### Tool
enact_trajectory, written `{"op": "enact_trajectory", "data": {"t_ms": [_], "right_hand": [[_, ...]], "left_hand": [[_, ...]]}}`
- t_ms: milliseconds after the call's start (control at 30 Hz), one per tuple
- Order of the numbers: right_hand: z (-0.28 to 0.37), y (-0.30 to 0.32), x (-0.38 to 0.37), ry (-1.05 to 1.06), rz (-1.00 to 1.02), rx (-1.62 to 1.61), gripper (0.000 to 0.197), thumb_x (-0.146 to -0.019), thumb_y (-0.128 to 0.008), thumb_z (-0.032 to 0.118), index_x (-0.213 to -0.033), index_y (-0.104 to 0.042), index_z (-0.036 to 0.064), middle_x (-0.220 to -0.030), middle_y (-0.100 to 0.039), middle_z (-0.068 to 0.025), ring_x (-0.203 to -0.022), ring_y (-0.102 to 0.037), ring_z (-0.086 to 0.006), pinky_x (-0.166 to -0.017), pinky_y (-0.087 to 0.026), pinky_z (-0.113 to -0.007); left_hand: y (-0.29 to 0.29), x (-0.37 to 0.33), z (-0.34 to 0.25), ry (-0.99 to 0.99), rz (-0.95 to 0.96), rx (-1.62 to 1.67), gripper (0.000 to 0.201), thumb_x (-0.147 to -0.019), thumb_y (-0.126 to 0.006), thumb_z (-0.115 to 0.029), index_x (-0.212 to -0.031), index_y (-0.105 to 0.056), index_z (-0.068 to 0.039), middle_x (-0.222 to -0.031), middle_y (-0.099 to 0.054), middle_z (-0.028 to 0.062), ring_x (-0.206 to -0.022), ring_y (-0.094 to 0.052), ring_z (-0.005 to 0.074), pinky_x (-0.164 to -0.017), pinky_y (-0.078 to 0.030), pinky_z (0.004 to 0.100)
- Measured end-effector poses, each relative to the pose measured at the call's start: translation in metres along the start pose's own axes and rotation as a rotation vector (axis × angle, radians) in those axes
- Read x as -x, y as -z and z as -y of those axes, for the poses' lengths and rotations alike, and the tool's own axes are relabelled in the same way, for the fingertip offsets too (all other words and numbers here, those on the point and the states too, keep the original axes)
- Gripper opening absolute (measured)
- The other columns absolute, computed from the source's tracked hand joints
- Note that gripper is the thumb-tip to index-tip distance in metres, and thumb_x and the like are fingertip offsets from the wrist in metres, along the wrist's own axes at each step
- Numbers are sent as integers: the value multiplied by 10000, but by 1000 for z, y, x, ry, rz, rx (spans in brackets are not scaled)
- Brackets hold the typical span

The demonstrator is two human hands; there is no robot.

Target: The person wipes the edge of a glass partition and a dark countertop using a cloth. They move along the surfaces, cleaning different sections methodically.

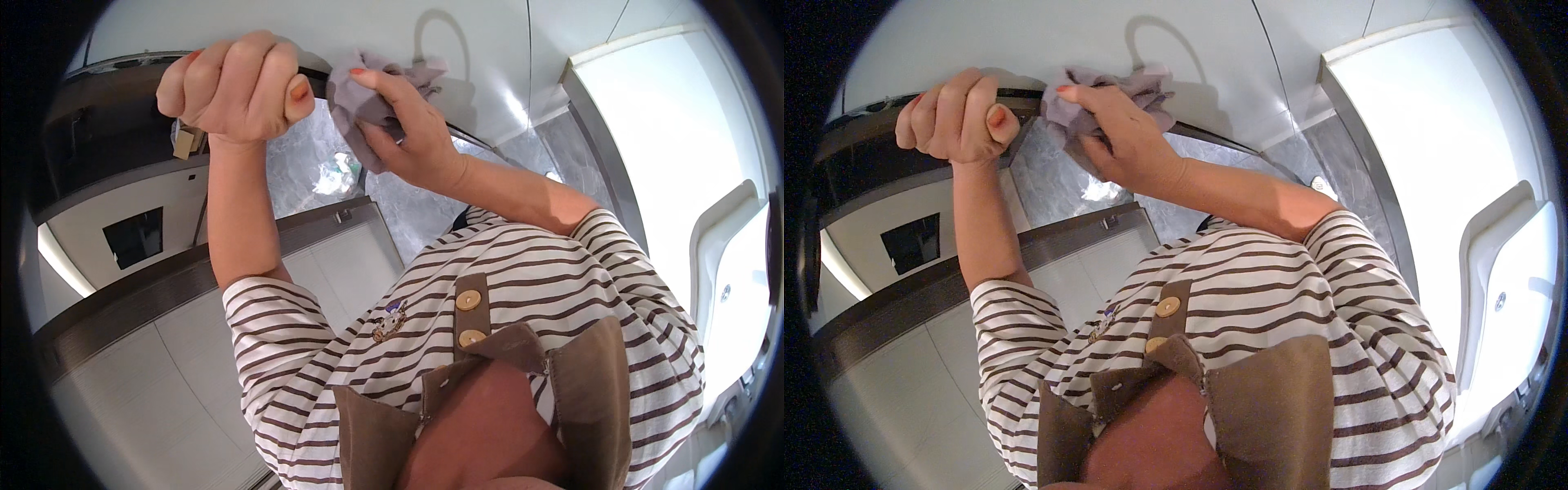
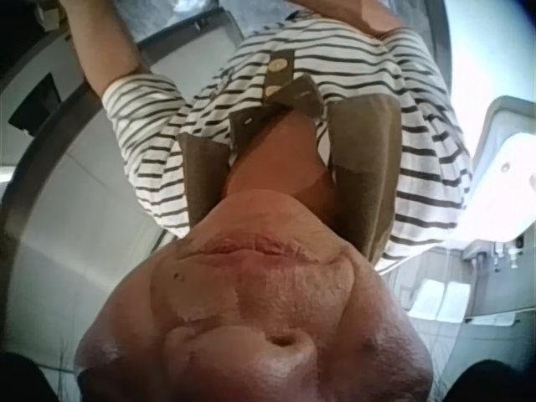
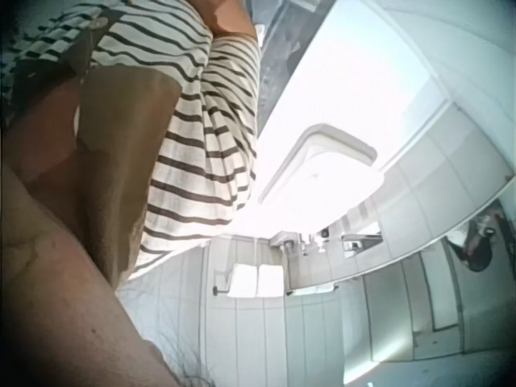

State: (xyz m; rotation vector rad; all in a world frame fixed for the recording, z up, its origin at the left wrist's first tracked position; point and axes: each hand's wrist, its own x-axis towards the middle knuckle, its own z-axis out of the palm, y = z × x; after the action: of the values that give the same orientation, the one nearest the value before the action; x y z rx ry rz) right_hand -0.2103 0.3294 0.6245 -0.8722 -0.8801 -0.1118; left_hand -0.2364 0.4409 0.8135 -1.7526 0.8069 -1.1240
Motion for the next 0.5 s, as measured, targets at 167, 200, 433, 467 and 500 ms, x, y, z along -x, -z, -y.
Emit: {"op": "enact_trajectory", "data": {"t_ms": [167,200,433,467,500], "right_hand": [[-12,1,-2,23,41,19,540,-723,-572,-68,-1245,-503,53,-1136,-569,-166,-1034,-545,-365,-900,-448,-402],[-16,4,3,3,40,19,537,-721,-571,-69,-1239,-507,52,-1143,-570,-165,-1045,-543,-364,-907,-447,-403],[-44,19,34,-65,50,65,515,-724,-561,-75,-1223,-521,45,-1165,-565,-169,-1096,-528,-368,-947,-435,-410],[-47,19,38,-65,48,72,512,-726,-560,-75,-1223,-521,42,-1165,-565,-168,-1090,-530,-368,-946,-436,-411],[-48,19,37,-63,51,80,510,-727,-560,-75,-1222,-520,40,-1165,-565,-168,-1085,-532,-368,-946,-437,-412]], "left_hand": [[-7,1,-1,2,-4,-7,432,-955,-357,-381,-593,-565,-266,-697,-612,-109,-698,-533,67,-797,-313,289],[-7,2,-2,5,-4,-6,432,-954,-357,-380,-592,-563,-266,-696,-611,-111,-698,-533,68,-797,-313,288],[-12,2,-7,12,-30,-7,451,-962,-340,-377,-582,-557,-262,-676,-610,-112,-686,-532,65,-791,-310,292],[-11,2,-7,8,-23,-4,456,-964,-339,-378,-581,-557,-261,-677,-611,-112,-683,-532,65,-790,-310,293],[-12,3,-6,6,-17,-5,461,-966,-337,-380,-579,-558,-261,-678,-613,-111,-681,-531,65,-789,-309,294]]}}
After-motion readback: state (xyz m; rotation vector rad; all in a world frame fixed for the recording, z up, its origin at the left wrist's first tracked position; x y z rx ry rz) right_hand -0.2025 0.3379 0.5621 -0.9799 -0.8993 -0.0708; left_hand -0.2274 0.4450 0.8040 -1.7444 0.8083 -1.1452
